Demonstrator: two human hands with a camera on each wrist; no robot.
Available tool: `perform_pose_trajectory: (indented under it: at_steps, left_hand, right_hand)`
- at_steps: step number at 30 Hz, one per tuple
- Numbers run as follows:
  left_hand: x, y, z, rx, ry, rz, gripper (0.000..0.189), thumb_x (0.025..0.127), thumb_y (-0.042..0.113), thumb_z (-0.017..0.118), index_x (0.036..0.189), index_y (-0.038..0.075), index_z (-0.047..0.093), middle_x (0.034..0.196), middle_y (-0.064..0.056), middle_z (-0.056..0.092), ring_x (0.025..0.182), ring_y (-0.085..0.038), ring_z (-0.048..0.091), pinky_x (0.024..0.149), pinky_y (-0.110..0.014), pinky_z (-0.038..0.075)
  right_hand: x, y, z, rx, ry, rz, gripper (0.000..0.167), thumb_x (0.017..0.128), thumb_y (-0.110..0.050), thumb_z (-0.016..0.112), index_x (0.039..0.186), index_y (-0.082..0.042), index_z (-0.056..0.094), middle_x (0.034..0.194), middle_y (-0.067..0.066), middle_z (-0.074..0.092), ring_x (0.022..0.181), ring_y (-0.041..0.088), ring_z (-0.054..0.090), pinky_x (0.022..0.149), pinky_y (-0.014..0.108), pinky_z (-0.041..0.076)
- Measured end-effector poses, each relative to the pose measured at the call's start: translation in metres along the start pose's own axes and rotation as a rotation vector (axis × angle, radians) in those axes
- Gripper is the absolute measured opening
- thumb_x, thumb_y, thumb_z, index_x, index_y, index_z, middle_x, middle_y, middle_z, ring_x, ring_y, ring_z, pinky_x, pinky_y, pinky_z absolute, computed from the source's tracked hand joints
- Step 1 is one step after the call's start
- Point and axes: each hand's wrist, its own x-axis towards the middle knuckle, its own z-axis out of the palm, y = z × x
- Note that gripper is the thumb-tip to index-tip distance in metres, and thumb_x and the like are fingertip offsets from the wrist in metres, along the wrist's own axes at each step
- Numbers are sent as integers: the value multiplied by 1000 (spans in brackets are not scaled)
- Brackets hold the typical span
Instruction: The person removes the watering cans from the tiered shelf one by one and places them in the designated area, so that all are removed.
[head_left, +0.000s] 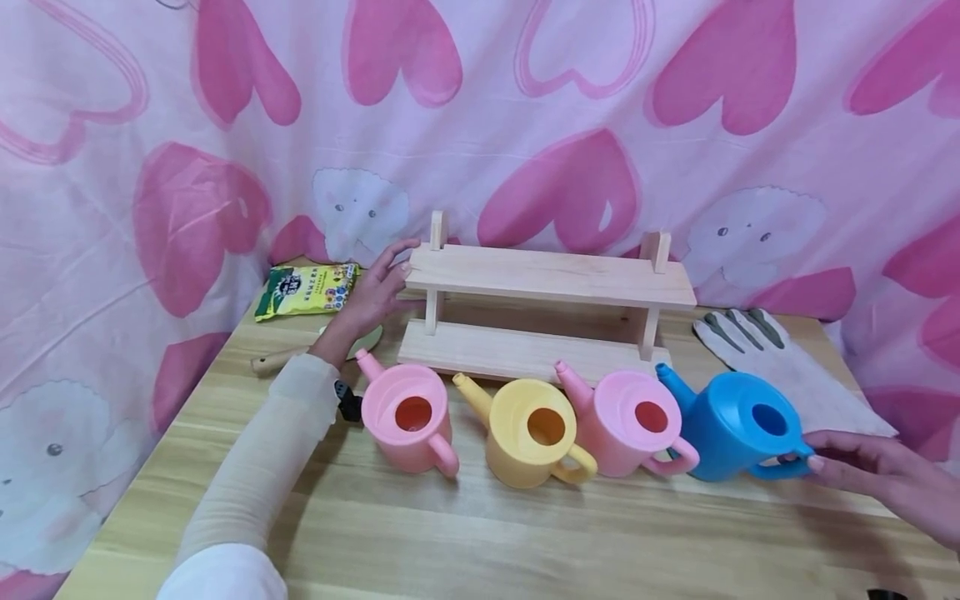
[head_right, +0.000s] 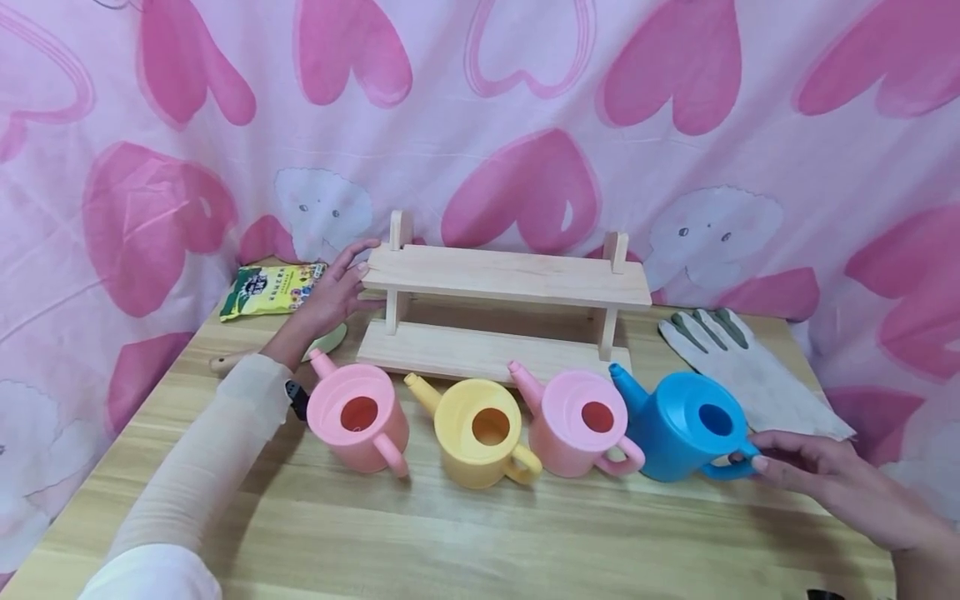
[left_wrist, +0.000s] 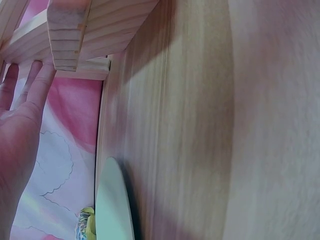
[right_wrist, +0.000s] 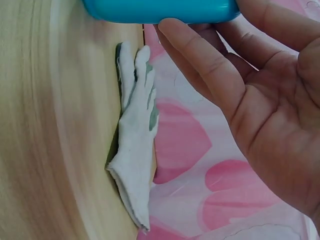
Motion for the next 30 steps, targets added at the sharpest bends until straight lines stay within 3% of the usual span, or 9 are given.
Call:
perform_pose_trajectory:
  at_steps: [11, 22, 24, 26, 30]
  left_hand:
    - [-1, -7, 1, -9, -6, 7, 48, 111, 28, 48, 158, 27, 38, 159, -11, 35, 138, -41, 45, 101, -70, 42]
    - [0, -8, 1, -2, -5, 1, 48, 111, 30, 48, 158, 28, 38, 158, -11, 37, 137, -40, 47, 99, -65, 46]
    - [0, -7, 2, 0, 3, -1, 48, 111, 32, 48, 158, 29, 38, 157, -10, 38, 137, -40, 47, 100, -66, 46]
    - [1, -7, 2, 3, 11, -1, 49, 111, 33, 49, 158, 29, 38, 157, -9, 39, 137, -39, 47, 100, -67, 46]
    - [1, -8, 2, 7, 24, -6, 50, 110, 34, 49, 159, 29, 38, 159, -9, 37, 138, -40, 46, 101, -68, 44]
  right_hand:
    - [2, 15, 6, 67, 16, -58, 26, 107, -7, 56, 125, 10, 63, 108, -6, 72, 93, 8, 68, 72, 25, 58]
    - [7, 10, 1, 70, -22, 138, 56, 110, -28, 52, 141, 18, 46, 124, 21, 66, 97, 17, 70, 77, 33, 60]
    - [8, 8, 0, 62, -1, 125, 57, 112, -27, 48, 142, 20, 42, 129, 29, 62, 97, 14, 70, 78, 37, 61]
    - [10, 7, 0, 55, 42, 105, 57, 112, -28, 45, 142, 21, 42, 128, 22, 64, 96, 7, 68, 76, 38, 62]
    - [18, 2, 0, -2, 164, 3, 50, 113, -26, 44, 139, 17, 48, 124, 24, 66, 92, -8, 64, 71, 38, 63]
